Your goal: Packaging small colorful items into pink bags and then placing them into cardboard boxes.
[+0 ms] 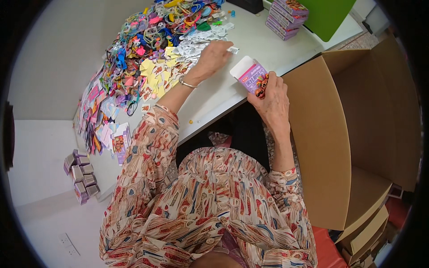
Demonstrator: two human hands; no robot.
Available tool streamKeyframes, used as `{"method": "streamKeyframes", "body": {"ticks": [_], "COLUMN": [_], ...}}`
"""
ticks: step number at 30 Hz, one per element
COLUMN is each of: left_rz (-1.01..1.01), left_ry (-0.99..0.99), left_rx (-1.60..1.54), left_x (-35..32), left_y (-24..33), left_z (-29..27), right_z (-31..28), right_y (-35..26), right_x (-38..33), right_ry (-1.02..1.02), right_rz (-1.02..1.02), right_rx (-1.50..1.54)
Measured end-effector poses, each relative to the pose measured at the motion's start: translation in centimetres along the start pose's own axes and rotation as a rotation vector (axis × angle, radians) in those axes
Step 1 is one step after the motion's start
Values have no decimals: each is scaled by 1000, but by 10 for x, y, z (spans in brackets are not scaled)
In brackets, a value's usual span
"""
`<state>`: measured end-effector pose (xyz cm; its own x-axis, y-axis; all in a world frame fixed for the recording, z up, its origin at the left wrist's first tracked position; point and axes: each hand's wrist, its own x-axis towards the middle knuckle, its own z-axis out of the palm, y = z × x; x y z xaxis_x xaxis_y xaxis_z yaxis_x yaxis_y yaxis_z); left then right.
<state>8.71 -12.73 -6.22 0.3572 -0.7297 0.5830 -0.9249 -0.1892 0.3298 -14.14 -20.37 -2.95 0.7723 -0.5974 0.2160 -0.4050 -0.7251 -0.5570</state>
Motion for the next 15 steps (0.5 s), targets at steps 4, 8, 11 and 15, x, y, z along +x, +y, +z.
{"method": "streamKeyframes", "body": {"ticks": [4, 8, 11, 15], "left_rz": [115, 227, 242, 194], "left_ry": [-346, -290, -294, -347], "left_rx": [237, 275, 276, 170], "left_x": [7, 14, 20, 28], "left_y": [6, -2, -9, -23], "left_z": [11, 18, 23, 19], "right_z": [-6, -5, -6, -3], "right_y": [7, 8, 7, 5], "right_x": [-3, -3, -1, 0], "right_ry": [-19, -28, -35, -22], "right_rz": [62, 59, 63, 40], "right_rx": [-7, 12, 21, 14]}}
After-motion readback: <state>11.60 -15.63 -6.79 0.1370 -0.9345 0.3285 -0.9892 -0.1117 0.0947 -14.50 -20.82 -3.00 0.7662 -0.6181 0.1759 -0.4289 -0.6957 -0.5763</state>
